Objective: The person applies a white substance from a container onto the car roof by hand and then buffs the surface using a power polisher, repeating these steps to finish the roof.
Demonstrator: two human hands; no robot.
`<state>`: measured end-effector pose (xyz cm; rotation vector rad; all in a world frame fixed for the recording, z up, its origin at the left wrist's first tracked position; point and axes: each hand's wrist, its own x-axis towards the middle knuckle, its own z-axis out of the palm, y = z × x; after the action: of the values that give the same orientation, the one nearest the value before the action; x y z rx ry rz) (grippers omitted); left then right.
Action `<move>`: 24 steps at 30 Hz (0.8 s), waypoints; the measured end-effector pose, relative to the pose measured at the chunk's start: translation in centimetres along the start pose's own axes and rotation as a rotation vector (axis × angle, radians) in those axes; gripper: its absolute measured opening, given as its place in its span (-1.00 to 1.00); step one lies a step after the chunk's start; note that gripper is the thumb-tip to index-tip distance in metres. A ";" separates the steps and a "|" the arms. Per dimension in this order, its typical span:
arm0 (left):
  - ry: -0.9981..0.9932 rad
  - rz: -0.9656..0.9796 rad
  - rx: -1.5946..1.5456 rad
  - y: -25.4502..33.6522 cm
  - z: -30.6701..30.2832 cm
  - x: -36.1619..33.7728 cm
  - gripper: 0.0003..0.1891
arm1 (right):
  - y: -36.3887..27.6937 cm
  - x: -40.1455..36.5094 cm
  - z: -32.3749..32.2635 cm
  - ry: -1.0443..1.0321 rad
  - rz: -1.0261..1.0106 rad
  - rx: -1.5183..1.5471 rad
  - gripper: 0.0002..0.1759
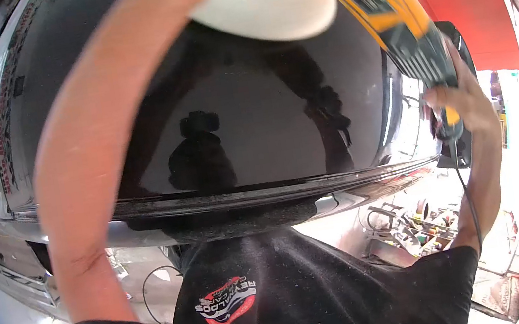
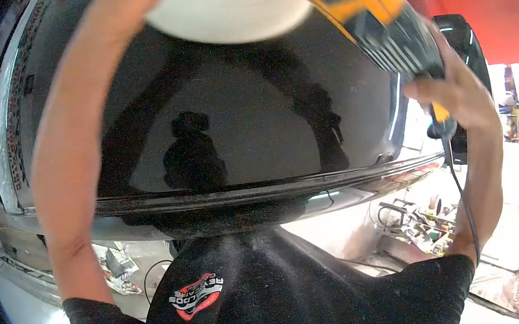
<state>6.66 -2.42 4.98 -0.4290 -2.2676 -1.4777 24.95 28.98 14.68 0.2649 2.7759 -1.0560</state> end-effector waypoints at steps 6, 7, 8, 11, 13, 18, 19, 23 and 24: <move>-0.254 0.049 -0.334 2.0 12.4 -3.0 -0.54 | 11.5 -3.7 1.5 0.114 0.182 0.178 0.27; -0.274 0.105 -0.364 2.7 14.3 -3.2 -0.57 | 12.8 -5.3 1.4 0.181 0.207 0.176 0.25; -0.299 0.157 -0.394 3.0 17.0 -3.8 -0.59 | 14.1 -6.7 1.3 0.246 0.237 0.175 0.23; -0.292 0.168 -0.485 5.9 22.7 -5.3 -0.62 | 16.9 -10.1 0.0 0.272 0.308 0.158 0.20; -0.358 0.136 -0.529 7.9 25.3 -6.5 -0.61 | 19.8 -12.6 -1.9 0.309 0.344 0.186 0.21; -0.416 0.109 -0.569 9.7 27.3 -8.2 -0.59 | 21.9 -15.5 -4.1 0.303 0.403 0.155 0.21; -0.399 0.114 -0.575 9.8 27.2 -8.6 -0.59 | 21.8 -15.9 -4.3 0.306 0.402 0.136 0.21; -0.328 0.095 -0.562 8.8 24.4 -8.9 -0.58 | 18.0 -15.0 -3.7 0.253 0.363 0.066 0.20; -0.309 0.075 -0.551 8.2 23.2 -8.6 -0.58 | 16.5 -14.1 -3.8 0.221 0.354 0.062 0.20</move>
<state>14.21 21.76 -1.02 -0.9473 -1.9925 -2.1114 41.95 42.13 9.87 0.8938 2.7330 -1.0757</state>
